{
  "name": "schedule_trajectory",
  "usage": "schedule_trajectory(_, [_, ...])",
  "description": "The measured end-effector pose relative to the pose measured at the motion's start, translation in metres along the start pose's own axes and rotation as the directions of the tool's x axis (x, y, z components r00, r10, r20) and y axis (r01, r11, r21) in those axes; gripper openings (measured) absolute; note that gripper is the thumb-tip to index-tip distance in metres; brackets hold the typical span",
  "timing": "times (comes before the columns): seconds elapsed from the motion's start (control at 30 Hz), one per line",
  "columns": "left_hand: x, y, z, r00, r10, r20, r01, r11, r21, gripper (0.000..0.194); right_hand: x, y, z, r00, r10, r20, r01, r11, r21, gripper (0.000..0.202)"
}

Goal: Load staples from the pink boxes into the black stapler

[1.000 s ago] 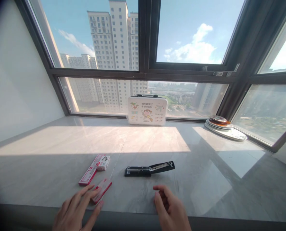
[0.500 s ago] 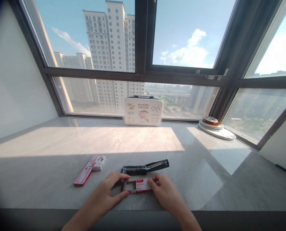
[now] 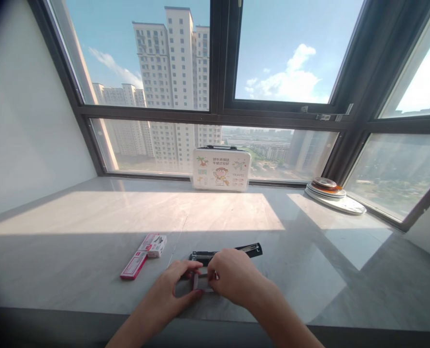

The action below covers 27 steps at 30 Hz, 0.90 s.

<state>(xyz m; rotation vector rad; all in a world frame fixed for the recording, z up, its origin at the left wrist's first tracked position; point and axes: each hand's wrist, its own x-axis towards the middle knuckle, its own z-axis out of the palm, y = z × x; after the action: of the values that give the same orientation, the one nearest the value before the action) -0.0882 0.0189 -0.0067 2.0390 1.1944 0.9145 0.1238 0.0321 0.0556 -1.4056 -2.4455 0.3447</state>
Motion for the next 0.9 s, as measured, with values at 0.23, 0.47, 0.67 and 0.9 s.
schedule_trajectory(0.23, [0.001, -0.002, 0.001, 1.000, -0.008, -0.016, 0.009, 1.000, 0.016, 0.040, 0.003, 0.007, -0.001, 0.999, -0.037, 0.003, 0.037, 0.997, 0.062, 0.016])
schedule_trajectory(0.47, [-0.002, -0.003, 0.002, 1.000, 0.003, -0.025, -0.003, 1.000, 0.011, 0.045, -0.039, 0.042, 0.009, 0.977, 0.138, -0.161, -0.086, 0.952, 0.294, 0.016])
schedule_trajectory(0.67, [-0.001, 0.000, 0.002, 0.998, 0.043, -0.034, -0.043, 0.999, -0.007, 0.042, -0.048, 0.040, 0.026, 0.947, 0.217, -0.236, -0.099, 0.899, 0.427, 0.019])
schedule_trajectory(0.9, [-0.001, 0.004, 0.001, 0.998, 0.047, -0.032, -0.047, 0.999, 0.013, 0.031, -0.036, 0.025, 0.034, 0.942, 0.133, -0.307, 0.003, 0.914, 0.405, 0.018])
